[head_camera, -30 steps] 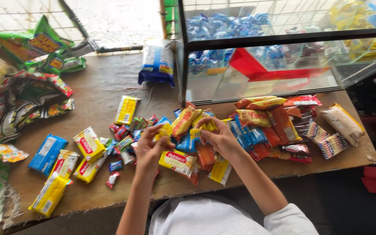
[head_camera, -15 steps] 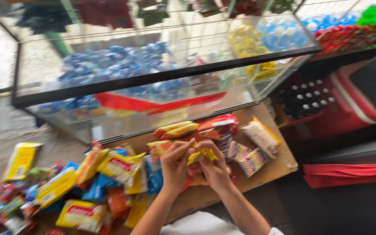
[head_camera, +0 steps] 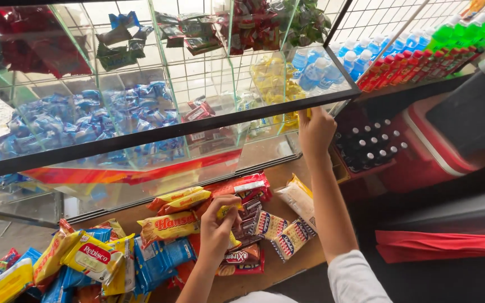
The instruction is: The person picks up wrapped candies and snack packs from the wooden counter and places them one at a time into the glass display case, arranging the items inside. They continue transferring items from the counter pile into the case throughout the clip.
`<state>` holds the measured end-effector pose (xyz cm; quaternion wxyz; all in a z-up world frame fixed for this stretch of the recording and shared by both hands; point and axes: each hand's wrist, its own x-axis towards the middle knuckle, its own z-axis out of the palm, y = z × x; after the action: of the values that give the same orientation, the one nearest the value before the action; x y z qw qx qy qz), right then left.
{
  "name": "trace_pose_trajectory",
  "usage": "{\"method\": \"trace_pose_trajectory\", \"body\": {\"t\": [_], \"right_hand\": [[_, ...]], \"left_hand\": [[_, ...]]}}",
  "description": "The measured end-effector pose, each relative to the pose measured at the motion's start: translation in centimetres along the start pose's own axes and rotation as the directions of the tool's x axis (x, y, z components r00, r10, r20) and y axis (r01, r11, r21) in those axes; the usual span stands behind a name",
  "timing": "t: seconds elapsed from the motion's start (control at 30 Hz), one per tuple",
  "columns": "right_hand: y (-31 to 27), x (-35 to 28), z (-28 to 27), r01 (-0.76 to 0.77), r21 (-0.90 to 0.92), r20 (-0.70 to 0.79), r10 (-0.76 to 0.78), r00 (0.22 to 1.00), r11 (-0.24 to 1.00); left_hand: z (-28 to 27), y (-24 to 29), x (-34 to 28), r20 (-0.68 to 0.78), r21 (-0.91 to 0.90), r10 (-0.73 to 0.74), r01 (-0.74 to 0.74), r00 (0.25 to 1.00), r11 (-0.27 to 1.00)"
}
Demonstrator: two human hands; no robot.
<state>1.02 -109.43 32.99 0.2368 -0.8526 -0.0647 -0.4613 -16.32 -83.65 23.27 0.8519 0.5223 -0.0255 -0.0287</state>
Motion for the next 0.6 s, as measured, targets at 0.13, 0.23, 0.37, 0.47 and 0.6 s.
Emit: {"method": "trace_pose_trajectory", "body": {"t": [0.13,0.23,0.37,0.47,0.6], "right_hand": [[0.8,1.7,2.0,-0.065,-0.369,0.094,0.107,0.990,0.927],[-0.9,2.2,2.1,-0.321,-0.149,0.191,0.346,0.919,0.935],[-0.8,-2.5,1.6,0.019,-0.047,0.096,-0.015,0.995,0.999],[-4.9,-8.3,-2.6,0.075,0.185,0.189,-0.110,0.976,0.980],[-10.5,-11.1,-8.1,0.024,0.570,0.526,-0.387,0.757,0.821]], "left_hand": [[0.3,0.3,0.4,-0.006,-0.020,-0.070,0.070,0.998,0.997],[0.4,0.5,0.7,0.035,0.042,-0.173,0.172,0.984,0.984],[0.4,-1.2,1.4,0.075,0.055,-0.135,0.131,0.988,0.990],[1.5,-1.3,1.2,0.065,0.066,-0.088,0.083,0.994,0.994],[3.3,-2.4,0.6,0.012,0.150,-0.060,0.057,0.998,0.987]]}}
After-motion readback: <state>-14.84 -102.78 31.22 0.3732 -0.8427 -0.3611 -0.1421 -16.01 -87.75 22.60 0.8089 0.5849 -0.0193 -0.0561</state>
